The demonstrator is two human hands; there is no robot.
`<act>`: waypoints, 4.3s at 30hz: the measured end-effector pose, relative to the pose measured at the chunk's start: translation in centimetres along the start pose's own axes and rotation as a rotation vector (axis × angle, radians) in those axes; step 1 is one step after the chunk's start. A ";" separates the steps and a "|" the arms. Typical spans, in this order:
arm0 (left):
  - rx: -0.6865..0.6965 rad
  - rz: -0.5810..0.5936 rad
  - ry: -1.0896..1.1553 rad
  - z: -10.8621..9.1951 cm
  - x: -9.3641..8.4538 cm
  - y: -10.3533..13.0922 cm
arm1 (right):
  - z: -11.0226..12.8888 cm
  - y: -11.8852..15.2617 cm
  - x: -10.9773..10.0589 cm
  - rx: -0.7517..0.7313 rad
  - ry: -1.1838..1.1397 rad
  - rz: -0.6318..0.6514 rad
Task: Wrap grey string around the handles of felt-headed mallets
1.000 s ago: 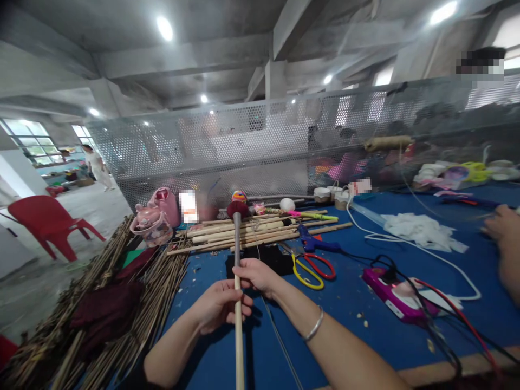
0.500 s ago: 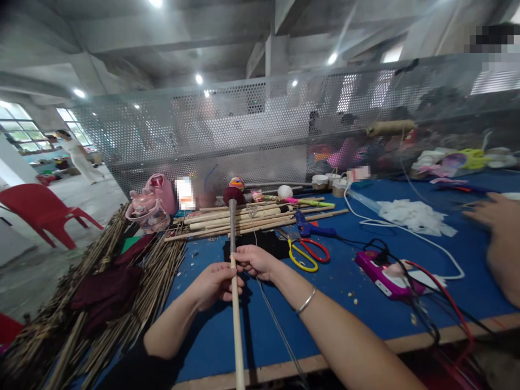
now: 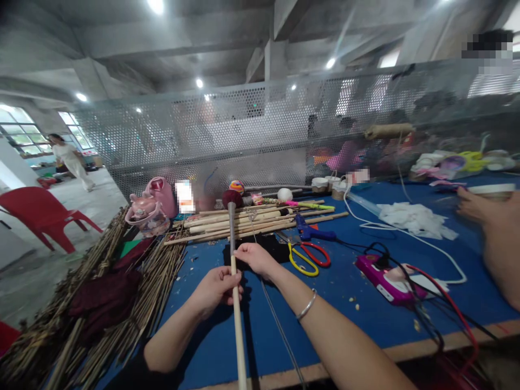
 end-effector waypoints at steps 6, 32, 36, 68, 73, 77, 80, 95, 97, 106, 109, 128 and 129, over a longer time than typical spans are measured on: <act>0.002 0.130 0.117 0.0 1.1 0.0 | -1.9 1.2 2.2 0.262 -0.225 0.118; 0.514 -0.388 -1.231 -6.7 -3.0 -1.8 | -2.8 1.2 0.9 0.289 -0.203 0.056; 0.421 -0.531 -0.879 -6.3 -4.5 -0.7 | -2.6 1.3 1.2 0.288 -0.263 0.035; 0.004 0.176 0.215 -0.7 1.0 0.0 | -1.6 2.1 3.2 0.342 -0.360 0.316; -0.042 0.000 -0.016 0.6 -0.5 -0.7 | -2.2 2.0 3.2 0.336 -0.301 0.289; 0.013 -0.115 -0.103 0.0 -1.3 -0.8 | -2.3 2.0 2.8 0.348 -0.299 0.257; 0.024 -0.022 0.042 -0.4 -0.2 -0.5 | -1.9 2.2 3.3 0.369 -0.395 0.299; 0.046 -0.051 -0.030 -0.6 -0.4 -0.7 | -2.1 2.1 2.9 0.357 -0.292 0.229; 0.060 0.031 0.022 -1.0 0.6 -0.4 | -1.8 2.3 3.3 0.366 -0.368 0.268; -0.169 -0.015 0.422 2.1 0.8 -1.4 | -3.2 1.0 2.8 0.296 -0.204 0.162; -0.209 0.018 0.618 2.2 1.1 -1.8 | -3.1 0.9 3.0 0.290 -0.172 0.158; -0.220 -0.091 0.715 1.1 0.1 -1.2 | -2.4 1.0 3.4 0.231 -0.298 0.160; -0.189 -0.120 0.694 1.1 -0.3 -1.3 | -2.4 0.9 3.3 0.235 -0.299 0.145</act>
Point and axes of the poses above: each hand's wrist, its own y-axis away from the middle knuckle, its own x-axis out of the palm, z = x × y, the point moved 10 cm from there along -y, towards the middle knuckle, and after that the axes turned 13 degrees about -y, right-handed, at the moved point
